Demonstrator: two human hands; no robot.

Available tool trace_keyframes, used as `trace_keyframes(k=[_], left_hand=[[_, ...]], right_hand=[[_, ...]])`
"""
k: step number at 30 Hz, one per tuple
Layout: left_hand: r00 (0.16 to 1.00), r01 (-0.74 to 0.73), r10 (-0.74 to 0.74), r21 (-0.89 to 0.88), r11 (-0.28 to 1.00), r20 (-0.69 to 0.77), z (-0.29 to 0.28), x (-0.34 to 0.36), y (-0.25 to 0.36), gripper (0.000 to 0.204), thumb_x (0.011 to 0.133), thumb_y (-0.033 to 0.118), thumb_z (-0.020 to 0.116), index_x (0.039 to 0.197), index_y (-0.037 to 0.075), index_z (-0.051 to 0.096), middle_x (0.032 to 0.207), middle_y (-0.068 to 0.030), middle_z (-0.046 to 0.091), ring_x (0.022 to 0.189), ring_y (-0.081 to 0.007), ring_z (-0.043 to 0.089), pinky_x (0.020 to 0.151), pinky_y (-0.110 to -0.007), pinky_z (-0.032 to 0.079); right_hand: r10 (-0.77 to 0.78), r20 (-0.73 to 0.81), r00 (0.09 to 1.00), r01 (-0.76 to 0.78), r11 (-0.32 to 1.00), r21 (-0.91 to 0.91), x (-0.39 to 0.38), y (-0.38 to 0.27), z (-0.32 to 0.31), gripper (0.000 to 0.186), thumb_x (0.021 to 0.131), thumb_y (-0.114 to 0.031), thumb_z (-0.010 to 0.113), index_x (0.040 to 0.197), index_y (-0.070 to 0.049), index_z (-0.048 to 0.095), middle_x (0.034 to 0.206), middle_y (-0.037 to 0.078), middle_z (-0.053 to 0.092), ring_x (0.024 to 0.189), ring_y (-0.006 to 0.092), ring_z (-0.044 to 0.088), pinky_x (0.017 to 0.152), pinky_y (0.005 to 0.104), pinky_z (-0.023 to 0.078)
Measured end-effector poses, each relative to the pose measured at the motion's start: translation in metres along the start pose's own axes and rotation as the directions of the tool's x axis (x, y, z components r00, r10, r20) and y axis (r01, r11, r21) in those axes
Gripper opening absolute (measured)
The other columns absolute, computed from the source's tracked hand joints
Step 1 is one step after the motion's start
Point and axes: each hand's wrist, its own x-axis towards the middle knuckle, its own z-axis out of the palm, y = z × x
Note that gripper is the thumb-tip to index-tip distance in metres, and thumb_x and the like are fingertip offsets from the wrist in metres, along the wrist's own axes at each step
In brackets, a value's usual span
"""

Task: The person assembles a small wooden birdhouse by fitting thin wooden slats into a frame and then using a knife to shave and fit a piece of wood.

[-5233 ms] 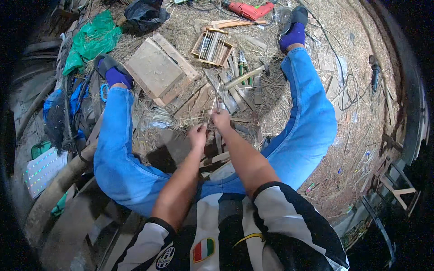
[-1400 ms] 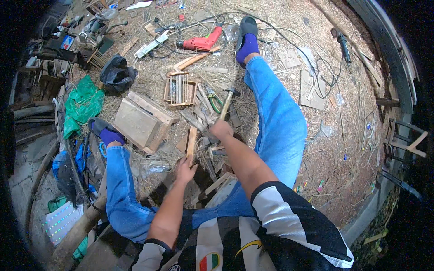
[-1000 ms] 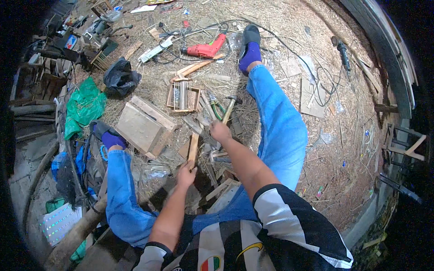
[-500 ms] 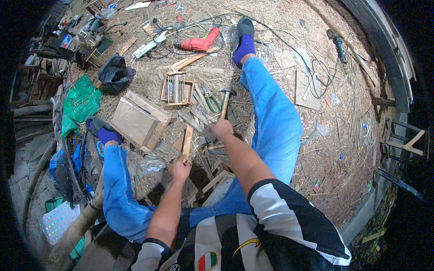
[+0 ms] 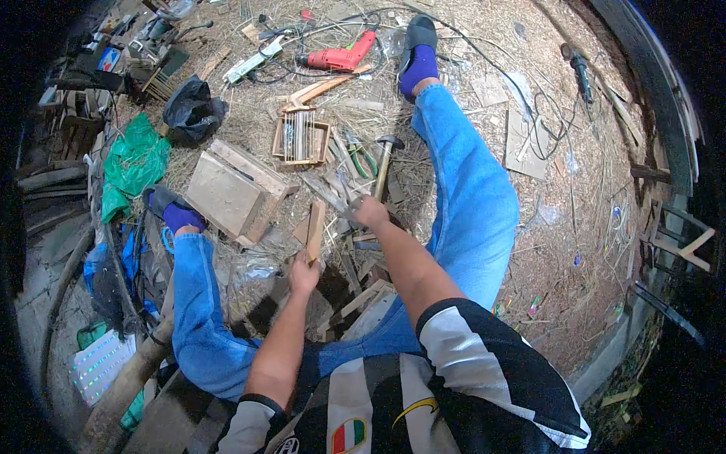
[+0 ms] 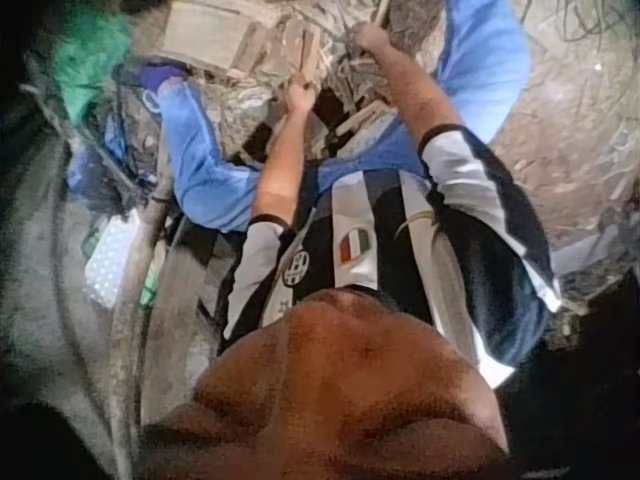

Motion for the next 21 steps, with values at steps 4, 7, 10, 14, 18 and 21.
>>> trace_keyframes(k=[4, 7, 10, 14, 18, 21], left_hand=[[0.998, 0.031, -0.034, 0.074, 0.997, 0.046, -0.004, -0.002, 0.008, 0.056, 0.083, 0.031, 0.075, 0.132, 0.008, 0.061, 0.128, -0.0243, 0.058, 0.125, -0.0421, 0.051, 0.105, -0.048, 0.043], [0.995, 0.062, -0.064, 0.041, 0.997, 0.07, -0.007, 0.001, 0.006, 0.056, 0.083, 0.033, 0.074, 0.133, 0.01, 0.06, 0.128, -0.0229, 0.058, 0.123, -0.0418, 0.052, 0.106, -0.048, 0.042], [0.996, 0.049, -0.044, -0.061, 0.997, 0.079, 0.001, 0.007, -0.006, 0.054, 0.084, 0.033, 0.074, 0.131, 0.011, 0.062, 0.122, -0.0221, 0.062, 0.121, -0.0408, 0.053, 0.105, -0.047, 0.042], [0.996, 0.04, -0.03, -0.112, 0.993, 0.083, 0.008, 0.012, -0.016, 0.051, 0.084, 0.031, 0.074, 0.13, 0.012, 0.063, 0.116, -0.0216, 0.065, 0.118, -0.0396, 0.055, 0.103, -0.047, 0.044], [0.997, 0.065, -0.059, -0.161, 0.985, 0.046, 0.008, 0.01, -0.017, 0.041, 0.085, 0.029, 0.073, 0.12, 0.009, 0.069, 0.115, -0.0198, 0.066, 0.114, -0.0381, 0.057, 0.1, -0.046, 0.046], [0.998, 0.057, -0.053, -0.187, 0.981, 0.024, 0.014, 0.012, -0.021, 0.035, 0.085, 0.028, 0.073, 0.113, 0.006, 0.071, 0.113, -0.0188, 0.067, 0.113, -0.0373, 0.058, 0.099, -0.046, 0.046]], right_hand=[[0.067, 0.109, 0.992, -0.062, 0.997, -0.045, 0.001, -0.004, 0.003, 0.049, 0.08, -0.03, 0.068, 0.124, -0.008, 0.066, 0.117, 0.022, 0.069, 0.11, 0.038, 0.066, 0.096, 0.0447, 0.053], [-0.016, 0.106, 0.994, 0.013, 0.999, 0.035, -0.002, -0.004, 0.004, 0.046, 0.081, -0.03, 0.068, 0.12, -0.006, 0.067, 0.113, 0.024, 0.069, 0.107, 0.0394, 0.067, 0.095, 0.0456, 0.053], [-0.093, 0.042, 0.995, 0.089, 0.991, 0.103, -0.001, 0.004, 0.015, 0.039, 0.081, -0.028, 0.07, 0.11, -0.003, 0.07, 0.107, 0.025, 0.07, 0.102, 0.0388, 0.068, 0.091, 0.0454, 0.053], [-0.127, 0.066, 0.99, 0.111, 0.974, 0.198, 0.011, 0.015, 0.025, 0.035, 0.079, -0.025, 0.075, 0.103, 0.0, 0.07, 0.099, 0.021, 0.072, 0.093, 0.033, 0.071, 0.084, 0.0422, 0.054], [-0.061, 0.263, 0.963, -0.029, 0.944, 0.328, 0.003, -0.001, 0.007, 0.036, 0.077, -0.019, 0.079, 0.107, -0.001, 0.071, 0.1, 0.013, 0.071, 0.09, 0.0229, 0.067, 0.081, 0.0363, 0.052], [-0.026, 0.271, 0.962, -0.089, 0.91, 0.404, 0.003, 0.0, 0.003, 0.033, 0.074, -0.015, 0.082, 0.103, -0.002, 0.071, 0.093, 0.01, 0.069, 0.079, 0.0212, 0.063, 0.071, 0.0359, 0.05]])
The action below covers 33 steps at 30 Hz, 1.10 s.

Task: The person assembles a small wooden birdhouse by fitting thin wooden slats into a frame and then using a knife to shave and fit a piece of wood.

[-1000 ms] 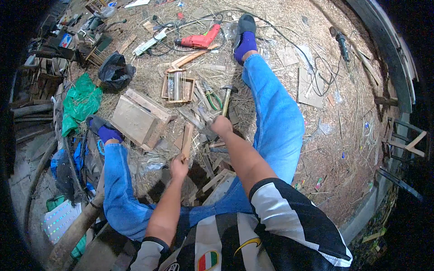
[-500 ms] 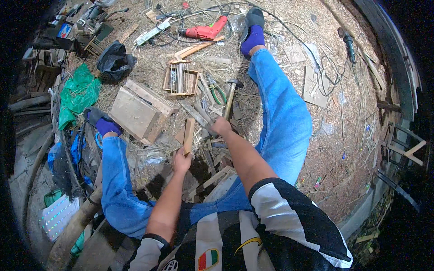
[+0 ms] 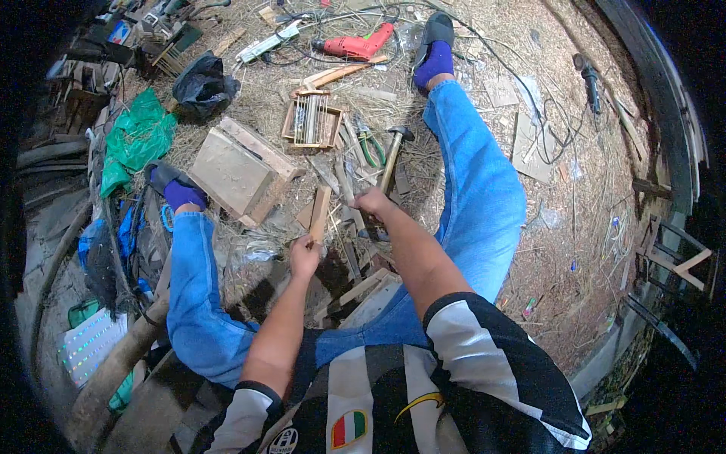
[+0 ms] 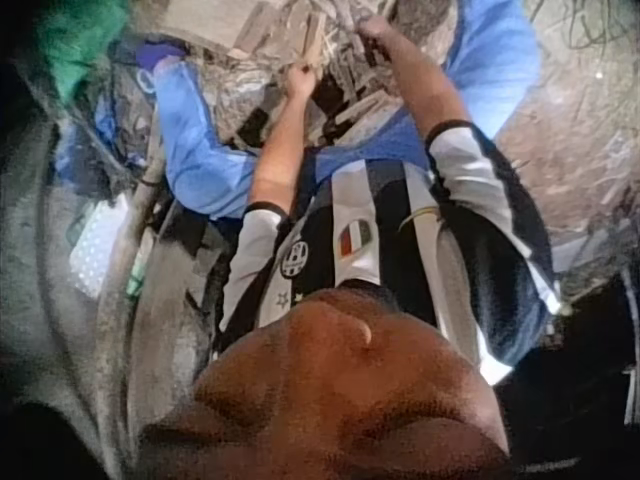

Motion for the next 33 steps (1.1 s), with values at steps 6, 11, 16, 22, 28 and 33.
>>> trace_keyframes(k=[6, 11, 16, 22, 28, 33], left_hand=[[0.991, -0.077, 0.059, -0.143, 0.987, -0.122, 0.004, -0.003, 0.021, 0.031, 0.089, 0.027, 0.073, 0.11, 0.004, 0.072, 0.101, -0.0147, 0.07, 0.093, -0.0301, 0.066, 0.084, -0.038, 0.052], [0.978, 0.123, 0.014, -0.637, 0.761, 0.207, 0.002, -0.016, 0.069, 0.037, 0.099, 0.025, 0.064, 0.126, -0.001, 0.062, 0.097, -0.0067, 0.071, 0.079, -0.013, 0.066, 0.072, -0.027, 0.052], [0.962, 0.213, -0.003, -0.748, 0.629, 0.272, 0.003, -0.036, 0.1, 0.041, 0.098, 0.024, 0.066, 0.13, -0.001, 0.06, 0.104, -0.0077, 0.07, 0.081, -0.0158, 0.069, 0.072, -0.029, 0.054], [0.983, 0.173, -0.053, -0.803, 0.57, 0.174, 0.007, -0.031, 0.086, 0.032, 0.096, 0.015, 0.069, 0.123, -0.002, 0.065, 0.1, -0.0058, 0.07, 0.073, -0.0123, 0.066, 0.065, -0.026, 0.053], [0.999, 0.045, -0.027, -0.782, 0.621, 0.036, 0.011, -0.023, 0.082, 0.026, 0.096, 0.015, 0.068, 0.117, -0.001, 0.069, 0.087, -0.0024, 0.068, 0.071, -0.01, 0.063, 0.062, -0.025, 0.052], [0.989, 0.145, -0.113, -0.828, 0.542, 0.1, 0.009, -0.013, 0.093, 0.032, 0.1, 0.022, 0.064, 0.124, 0.0, 0.064, 0.091, -0.0033, 0.067, 0.074, -0.0125, 0.065, 0.066, -0.028, 0.056]], right_hand=[[0.082, 0.073, 0.994, -0.094, 0.979, 0.179, -0.019, -0.019, -0.003, 0.03, 0.076, -0.013, 0.083, 0.102, -0.007, 0.068, 0.075, 0.003, 0.06, 0.06, 0.0146, 0.049, 0.052, 0.0329, 0.039], [0.018, 0.2, 0.98, -0.084, 0.942, 0.325, -0.05, -0.049, 0.0, 0.024, 0.08, -0.009, 0.08, 0.101, -0.01, 0.067, 0.073, -0.001, 0.059, 0.054, 0.0104, 0.046, 0.048, 0.0282, 0.037], [-0.101, 0.24, 0.965, -0.013, 0.903, 0.43, -0.043, -0.04, 0.002, 0.019, 0.079, -0.013, 0.083, 0.089, -0.01, 0.067, 0.074, -0.001, 0.062, 0.053, 0.0121, 0.05, 0.044, 0.0303, 0.038], [-0.124, 0.165, 0.979, 0.032, 0.88, 0.473, -0.051, -0.053, 0.008, 0.02, 0.079, -0.017, 0.084, 0.09, -0.009, 0.068, 0.076, 0.0, 0.066, 0.055, 0.011, 0.051, 0.049, 0.0293, 0.038], [-0.178, -0.081, 0.981, 0.195, 0.846, 0.496, -0.037, -0.051, 0.023, 0.007, 0.087, -0.013, 0.073, 0.084, -0.013, 0.067, 0.08, -0.001, 0.066, 0.054, 0.0082, 0.047, 0.048, 0.0273, 0.039], [-0.157, -0.136, 0.978, 0.207, 0.794, 0.571, -0.026, -0.061, 0.029, 0.018, 0.084, -0.02, 0.082, 0.09, -0.008, 0.07, 0.08, 0.001, 0.068, 0.068, 0.0099, 0.055, 0.063, 0.0271, 0.043]])
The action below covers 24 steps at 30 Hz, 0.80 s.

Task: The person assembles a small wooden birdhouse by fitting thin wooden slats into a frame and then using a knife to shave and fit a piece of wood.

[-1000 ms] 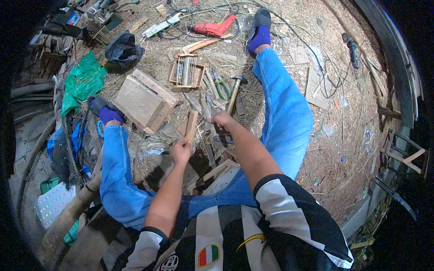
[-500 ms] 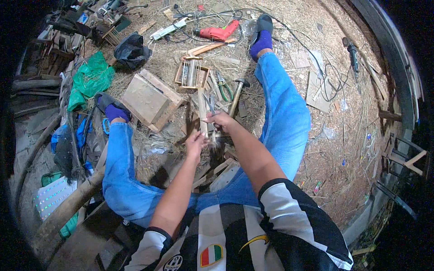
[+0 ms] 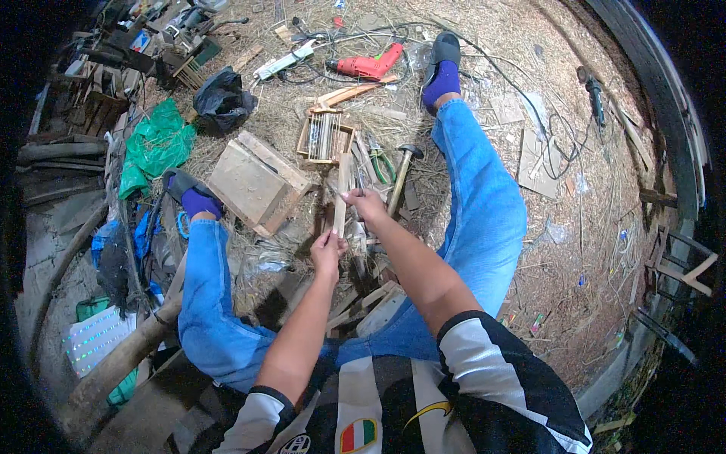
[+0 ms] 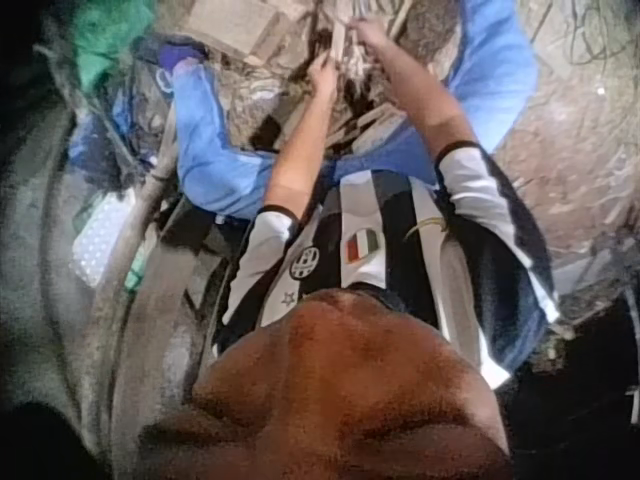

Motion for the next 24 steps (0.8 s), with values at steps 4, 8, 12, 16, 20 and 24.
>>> trace_keyframes(k=[4, 8, 12, 16, 20, 24], left_hand=[[0.991, 0.132, -0.127, -0.149, 0.98, 0.044, 0.012, 0.01, 0.012, 0.035, 0.1, 0.022, 0.064, 0.128, 0.001, 0.059, 0.094, -0.0062, 0.067, 0.076, -0.016, 0.068, 0.069, -0.031, 0.057], [0.994, 0.097, -0.083, -0.26, 0.961, 0.065, 0.023, 0.028, 0.021, 0.036, 0.1, 0.02, 0.064, 0.129, 0.001, 0.058, 0.096, -0.0097, 0.067, 0.079, -0.0193, 0.069, 0.072, -0.033, 0.059], [0.998, 0.068, -0.063, -0.311, 0.948, 0.026, 0.03, 0.058, 0.03, 0.035, 0.099, 0.018, 0.064, 0.129, 0.001, 0.058, 0.097, -0.0098, 0.067, 0.078, -0.019, 0.068, 0.073, -0.033, 0.059], [0.998, 0.045, -0.053, -0.35, 0.936, -0.014, 0.046, 0.08, 0.04, 0.036, 0.099, 0.02, 0.065, 0.128, -0.001, 0.06, 0.091, -0.0064, 0.066, 0.072, -0.0161, 0.067, 0.068, -0.03, 0.058], [0.997, 0.042, -0.064, -0.419, 0.907, -0.039, 0.063, 0.097, 0.048, 0.032, 0.1, 0.019, 0.063, 0.127, 0.001, 0.06, 0.091, -0.0057, 0.066, 0.071, -0.0159, 0.065, 0.065, -0.03, 0.054], [0.995, 0.042, -0.075, -0.425, 0.904, -0.061, 0.065, 0.118, 0.046, 0.031, 0.101, 0.02, 0.061, 0.127, 0.002, 0.059, 0.09, -0.0049, 0.066, 0.072, -0.0164, 0.065, 0.062, -0.029, 0.052]], right_hand=[[0.007, -0.041, 0.999, -0.008, 1.0, -0.013, 0.011, -0.01, 0.007, 0.02, 0.084, -0.02, 0.082, 0.093, -0.008, 0.069, 0.083, 0.002, 0.068, 0.068, 0.0103, 0.056, 0.061, 0.0272, 0.043], [0.03, -0.024, 0.999, -0.029, 0.999, 0.038, 0.02, -0.02, 0.007, 0.024, 0.083, -0.021, 0.082, 0.097, -0.006, 0.069, 0.087, 0.004, 0.07, 0.07, 0.0117, 0.059, 0.059, 0.0289, 0.045], [0.084, -0.021, 0.996, -0.084, 0.996, 0.009, 0.02, -0.039, 0.017, 0.03, 0.083, -0.02, 0.082, 0.106, -0.003, 0.07, 0.091, 0.007, 0.071, 0.073, 0.0134, 0.062, 0.063, 0.0308, 0.049], [-0.038, -0.031, 0.999, 0.042, 0.993, 0.11, 0.038, -0.04, 0.027, 0.033, 0.083, -0.02, 0.082, 0.105, 0.0, 0.069, 0.092, 0.009, 0.071, 0.075, 0.0154, 0.063, 0.065, 0.0339, 0.052], [0.002, -0.058, 0.998, 0.004, 0.995, 0.1, 0.058, -0.043, 0.03, 0.029, 0.084, -0.018, 0.081, 0.103, 0.0, 0.07, 0.09, 0.009, 0.071, 0.077, 0.0158, 0.064, 0.063, 0.0331, 0.051], [0.052, -0.083, 0.995, -0.043, 0.994, 0.104, 0.057, -0.056, 0.036, 0.025, 0.085, -0.018, 0.08, 0.1, 0.0, 0.07, 0.089, 0.009, 0.069, 0.069, 0.0157, 0.064, 0.054, 0.0312, 0.052]])
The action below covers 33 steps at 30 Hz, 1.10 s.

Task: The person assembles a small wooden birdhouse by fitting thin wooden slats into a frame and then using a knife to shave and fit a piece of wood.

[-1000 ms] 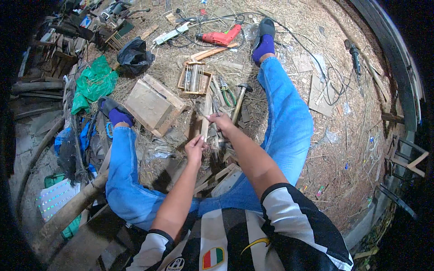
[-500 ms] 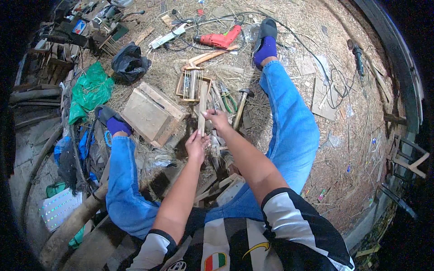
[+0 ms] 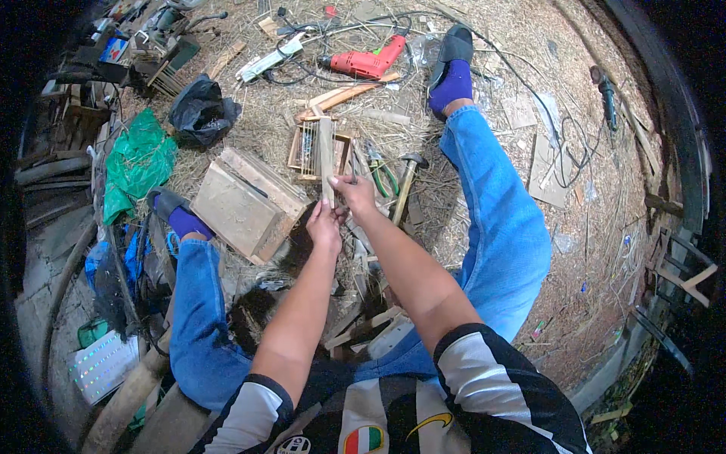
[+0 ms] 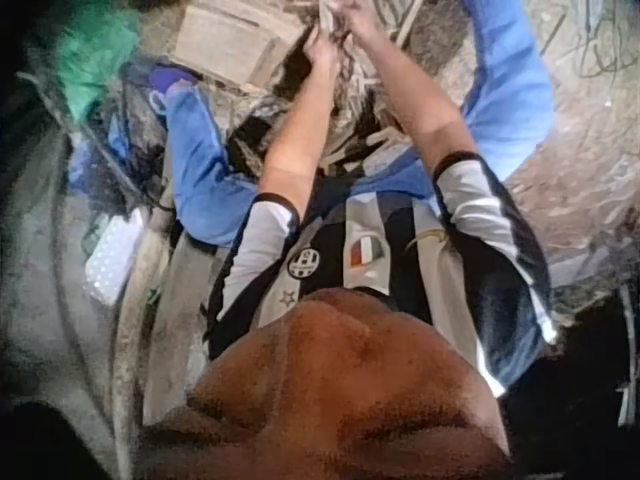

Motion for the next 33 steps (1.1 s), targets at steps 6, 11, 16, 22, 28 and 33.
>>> trace_keyframes(k=[6, 11, 16, 22, 28, 33], left_hand=[[1.0, -0.009, 0.009, -0.01, 1.0, 0.007, 0.008, 0.014, -0.003, 0.032, 0.102, 0.021, 0.059, 0.128, 0.002, 0.059, 0.091, -0.0045, 0.065, 0.068, -0.0156, 0.061, 0.06, -0.03, 0.052], [0.999, -0.018, 0.021, -0.069, 0.997, 0.045, -0.006, 0.031, -0.002, 0.026, 0.105, 0.028, 0.053, 0.117, 0.006, 0.059, 0.087, -0.0051, 0.061, 0.073, -0.0167, 0.059, 0.068, -0.032, 0.052], [0.997, 0.052, -0.059, -0.136, 0.989, -0.049, 0.006, 0.028, 0.001, 0.029, 0.108, 0.032, 0.045, 0.115, 0.007, 0.057, 0.091, -0.0066, 0.059, 0.08, -0.0191, 0.059, 0.076, -0.037, 0.052], [0.993, 0.078, -0.09, -0.143, 0.987, -0.076, 0.009, 0.03, 0.002, 0.029, 0.107, 0.032, 0.048, 0.119, 0.008, 0.056, 0.091, -0.0066, 0.06, 0.08, -0.0194, 0.061, 0.08, -0.039, 0.053], [1.0, 0.022, -0.023, -0.096, 0.995, -0.008, 0.009, 0.019, 0.005, 0.027, 0.106, 0.029, 0.051, 0.121, 0.007, 0.057, 0.09, -0.0049, 0.061, 0.079, -0.0178, 0.061, 0.079, -0.036, 0.053], [0.987, 0.008, 0.019, -0.164, 0.986, 0.162, 0.005, -0.021, 0.012, 0.028, 0.106, 0.025, 0.052, 0.124, 0.005, 0.059, 0.092, -0.0041, 0.062, 0.08, -0.0159, 0.06, 0.077, -0.033, 0.051]], right_hand=[[-0.041, -0.042, 0.998, 0.044, 0.997, 0.067, 0.007, 0.001, 0.0, 0.024, 0.085, -0.015, 0.079, 0.099, 0.002, 0.071, 0.085, 0.009, 0.07, 0.061, 0.0157, 0.064, 0.045, 0.031, 0.052], [-0.001, -0.03, 1.0, 0.001, 1.0, -0.002, 0.005, 0.002, 0.003, 0.022, 0.086, -0.018, 0.08, 0.096, 0.0, 0.071, 0.092, 0.008, 0.071, 0.078, 0.0146, 0.064, 0.064, 0.03, 0.053], [-0.122, -0.041, 0.992, 0.121, 0.992, -0.019, 0.03, 0.034, -0.013, 0.024, 0.086, -0.02, 0.078, 0.103, -0.003, 0.073, 0.088, 0.006, 0.073, 0.061, 0.011, 0.062, 0.046, 0.026, 0.045], [-0.095, -0.02, 0.995, 0.094, 0.995, -0.015, 0.027, 0.036, -0.018, 0.022, 0.086, -0.021, 0.078, 0.1, -0.005, 0.073, 0.086, 0.005, 0.073, 0.059, 0.0093, 0.06, 0.044, 0.0253, 0.042], [-0.14, 0.006, 0.99, 0.14, 0.99, -0.022, 0.011, 0.021, -0.018, 0.02, 0.086, -0.019, 0.078, 0.096, -0.003, 0.072, 0.084, 0.005, 0.072, 0.063, 0.0089, 0.06, 0.052, 0.024, 0.045], [-0.265, 0.005, 0.964, 0.264, 0.964, 0.03, -0.016, -0.007, -0.008, 0.025, 0.087, -0.015, 0.078, 0.104, 0.001, 0.07, 0.091, 0.006, 0.07, 0.082, 0.012, 0.064, 0.077, 0.0261, 0.05]])
